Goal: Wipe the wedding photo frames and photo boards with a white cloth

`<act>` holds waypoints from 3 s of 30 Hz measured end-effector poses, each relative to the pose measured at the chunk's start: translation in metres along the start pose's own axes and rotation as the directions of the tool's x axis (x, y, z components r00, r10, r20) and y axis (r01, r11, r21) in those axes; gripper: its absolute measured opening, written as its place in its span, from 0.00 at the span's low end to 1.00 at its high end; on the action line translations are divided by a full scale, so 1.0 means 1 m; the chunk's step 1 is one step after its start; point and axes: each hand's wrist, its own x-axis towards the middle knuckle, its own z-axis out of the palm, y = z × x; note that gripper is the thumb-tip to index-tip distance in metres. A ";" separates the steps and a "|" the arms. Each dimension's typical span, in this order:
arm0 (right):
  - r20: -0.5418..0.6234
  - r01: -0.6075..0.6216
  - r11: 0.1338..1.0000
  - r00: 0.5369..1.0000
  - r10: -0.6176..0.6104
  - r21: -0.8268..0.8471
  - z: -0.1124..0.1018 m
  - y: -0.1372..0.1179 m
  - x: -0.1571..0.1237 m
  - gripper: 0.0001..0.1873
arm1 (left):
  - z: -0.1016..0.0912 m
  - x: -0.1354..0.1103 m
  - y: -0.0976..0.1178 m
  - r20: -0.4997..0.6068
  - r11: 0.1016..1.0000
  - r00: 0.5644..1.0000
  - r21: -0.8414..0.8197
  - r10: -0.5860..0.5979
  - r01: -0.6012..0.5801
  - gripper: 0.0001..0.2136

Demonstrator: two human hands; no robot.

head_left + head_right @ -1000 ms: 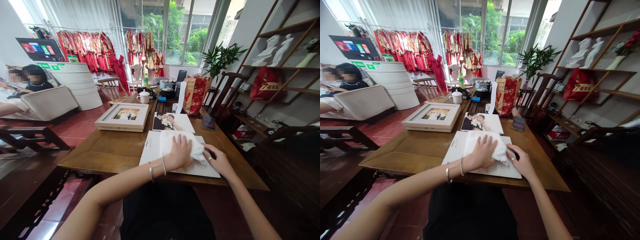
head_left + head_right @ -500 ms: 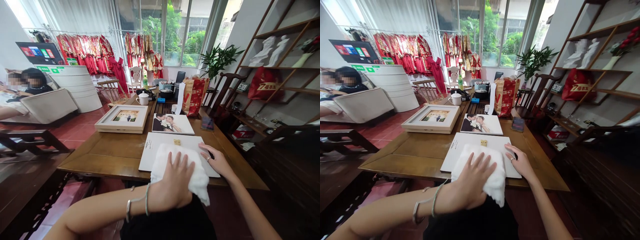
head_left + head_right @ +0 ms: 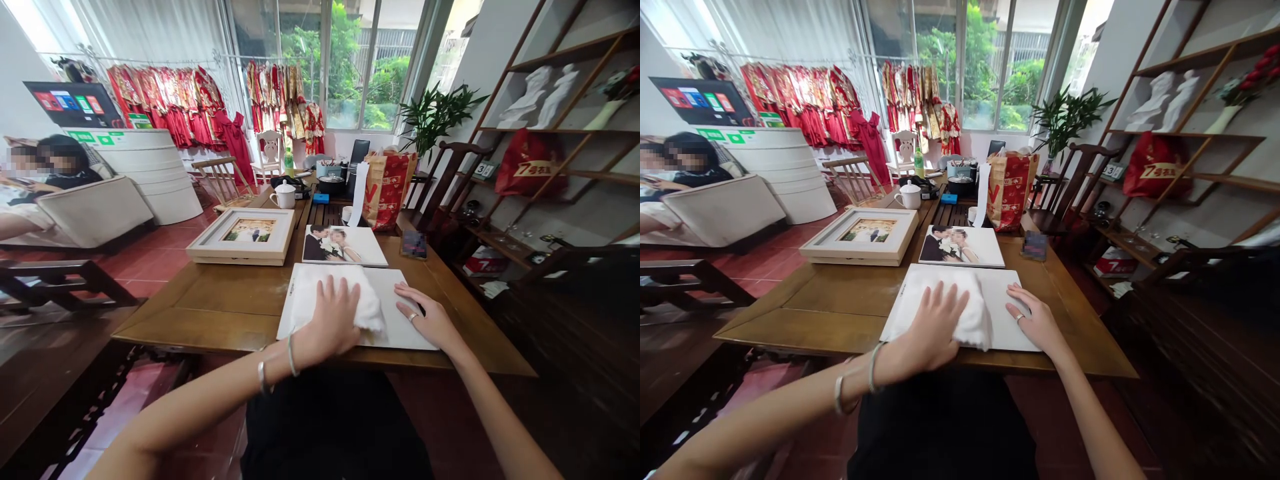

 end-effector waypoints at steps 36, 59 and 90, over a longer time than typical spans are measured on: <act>0.024 0.004 0.999 1.000 -0.003 -0.042 -0.003 0.002 0.009 0.18 | -0.019 -0.065 -0.007 0.243 0.975 0.944 -0.053 0.223 -0.217 0.41; 0.034 -0.003 0.998 0.999 0.005 -0.056 -0.003 0.003 -0.001 0.19 | -0.009 -0.067 -0.047 0.135 0.958 0.951 -0.110 0.279 -0.266 0.44; 0.029 0.016 0.998 0.999 -0.015 -0.066 0.002 -0.006 -0.003 0.18 | -0.019 -0.079 -0.081 0.147 0.948 0.948 -0.196 0.281 -0.251 0.37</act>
